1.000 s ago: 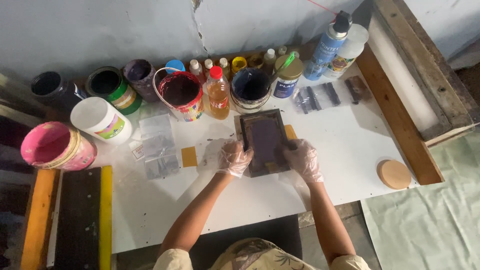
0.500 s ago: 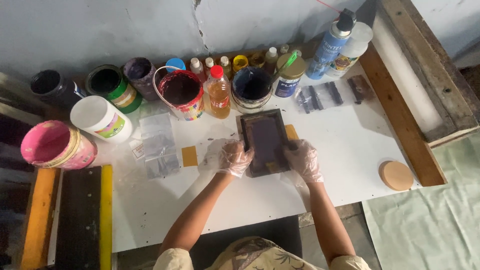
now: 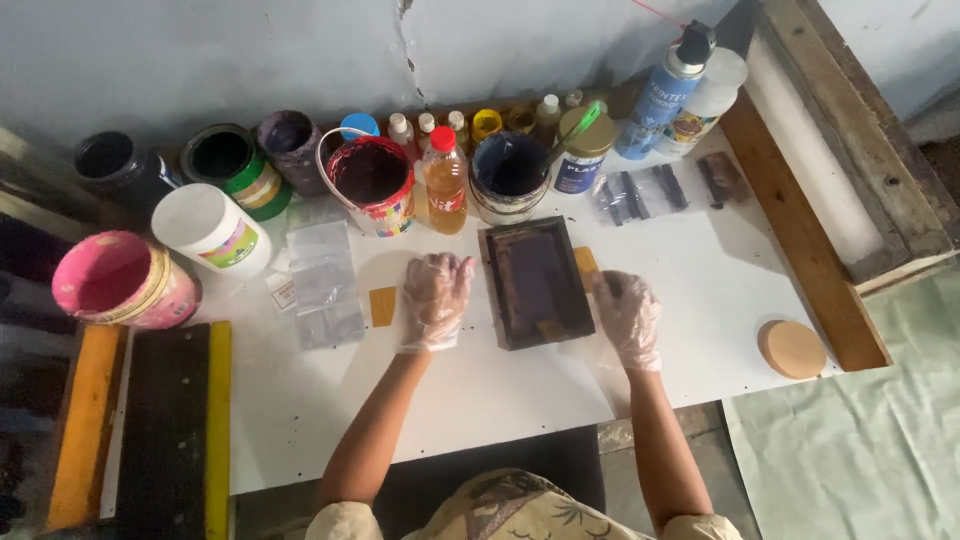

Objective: Mixing ink with a liquid additive and applying it to a screen printing frame using a spatula

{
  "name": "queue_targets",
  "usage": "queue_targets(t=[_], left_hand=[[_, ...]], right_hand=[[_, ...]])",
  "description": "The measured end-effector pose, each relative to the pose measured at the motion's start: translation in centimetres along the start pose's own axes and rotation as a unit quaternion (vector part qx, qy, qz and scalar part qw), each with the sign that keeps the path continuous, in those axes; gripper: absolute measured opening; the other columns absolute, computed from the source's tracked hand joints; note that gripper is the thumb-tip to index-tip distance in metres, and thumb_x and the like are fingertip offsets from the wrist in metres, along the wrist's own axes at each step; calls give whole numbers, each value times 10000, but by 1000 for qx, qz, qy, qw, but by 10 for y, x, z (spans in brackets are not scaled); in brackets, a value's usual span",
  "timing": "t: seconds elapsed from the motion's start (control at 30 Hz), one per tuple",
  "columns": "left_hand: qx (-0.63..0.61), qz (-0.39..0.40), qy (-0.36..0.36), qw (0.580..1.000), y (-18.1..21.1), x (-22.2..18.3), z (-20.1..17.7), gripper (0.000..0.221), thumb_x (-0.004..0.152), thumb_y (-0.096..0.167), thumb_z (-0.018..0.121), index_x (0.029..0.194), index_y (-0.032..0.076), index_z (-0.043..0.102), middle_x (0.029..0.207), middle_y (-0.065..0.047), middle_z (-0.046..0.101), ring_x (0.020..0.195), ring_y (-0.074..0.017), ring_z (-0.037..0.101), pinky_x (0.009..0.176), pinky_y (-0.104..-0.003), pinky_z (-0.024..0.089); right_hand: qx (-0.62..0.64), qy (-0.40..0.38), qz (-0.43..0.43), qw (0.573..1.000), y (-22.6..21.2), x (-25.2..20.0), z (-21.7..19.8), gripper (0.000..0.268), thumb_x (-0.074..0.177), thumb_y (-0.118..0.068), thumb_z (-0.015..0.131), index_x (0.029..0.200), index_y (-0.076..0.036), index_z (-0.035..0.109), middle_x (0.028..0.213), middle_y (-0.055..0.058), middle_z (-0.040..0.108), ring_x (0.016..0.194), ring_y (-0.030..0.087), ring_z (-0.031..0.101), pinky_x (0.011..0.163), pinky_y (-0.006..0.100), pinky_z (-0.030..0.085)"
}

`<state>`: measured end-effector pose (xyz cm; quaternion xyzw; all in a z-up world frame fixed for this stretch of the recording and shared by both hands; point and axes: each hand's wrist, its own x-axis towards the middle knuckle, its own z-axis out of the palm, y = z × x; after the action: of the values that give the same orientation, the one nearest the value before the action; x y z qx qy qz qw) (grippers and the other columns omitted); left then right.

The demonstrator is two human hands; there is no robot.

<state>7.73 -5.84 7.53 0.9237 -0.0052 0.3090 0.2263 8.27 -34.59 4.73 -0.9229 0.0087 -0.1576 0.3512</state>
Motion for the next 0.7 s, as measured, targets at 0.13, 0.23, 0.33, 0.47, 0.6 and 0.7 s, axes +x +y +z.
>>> queue_targets(t=[0.13, 0.23, 0.33, 0.47, 0.6, 0.7], left_hand=[[-45, 84, 39, 995, -3, 7, -30, 216, 945, 383, 719, 982, 177, 667, 869, 8, 624, 813, -232, 633, 718, -362, 523], [-56, 162, 34, 985, -3, -17, -5, 445, 904, 566, 698, 1110, 177, 633, 1035, -23, 640, 1034, -284, 639, 917, -489, 491], [-152, 254, -10, 955, 5, -40, 19, 602, 783, 719, 713, 1087, 199, 701, 1097, -51, 658, 1182, -346, 593, 1003, -518, 469], [-191, 344, -26, 919, -13, -65, 47, 686, 780, 822, 567, 1021, 197, 713, 1144, -72, 635, 1170, -375, 608, 926, -529, 515], [-111, 327, -42, 938, -16, -75, 53, 658, 734, 827, 590, 1074, 277, 719, 1316, -51, 589, 1347, -357, 519, 1053, -568, 413], [-100, 327, -42, 939, -14, -75, 56, 628, 744, 811, 604, 1077, 289, 709, 1313, -53, 590, 1347, -356, 519, 1043, -562, 417]], right_hand=[[10, -19, 61, 998, -16, 17, -17, 429, 1043, -508, 595, 1020, -117, 770, 874, 136, 750, 896, 336, 740, 792, 475, 591], [38, -21, 28, 999, -45, 43, -21, 480, 1051, -567, 559, 1033, -136, 768, 887, 133, 751, 932, 338, 737, 810, 491, 578], [23, -4, 10, 1000, -83, 80, -27, 502, 1006, -608, 585, 1027, -138, 760, 885, 140, 751, 917, 370, 732, 832, 502, 563], [51, 58, -59, 995, -85, 145, -2, 498, 1006, -570, 632, 1049, -87, 744, 912, 198, 739, 913, 429, 716, 824, 532, 554], [48, 112, -108, 987, -95, 180, 18, 308, 973, -405, 768, 993, -98, 744, 865, 177, 744, 899, 382, 733, 776, 468, 592], [99, 56, -54, 992, -87, 186, 32, 300, 904, -488, 772, 985, -201, 741, 866, 81, 754, 916, 337, 736, 795, 442, 593]])
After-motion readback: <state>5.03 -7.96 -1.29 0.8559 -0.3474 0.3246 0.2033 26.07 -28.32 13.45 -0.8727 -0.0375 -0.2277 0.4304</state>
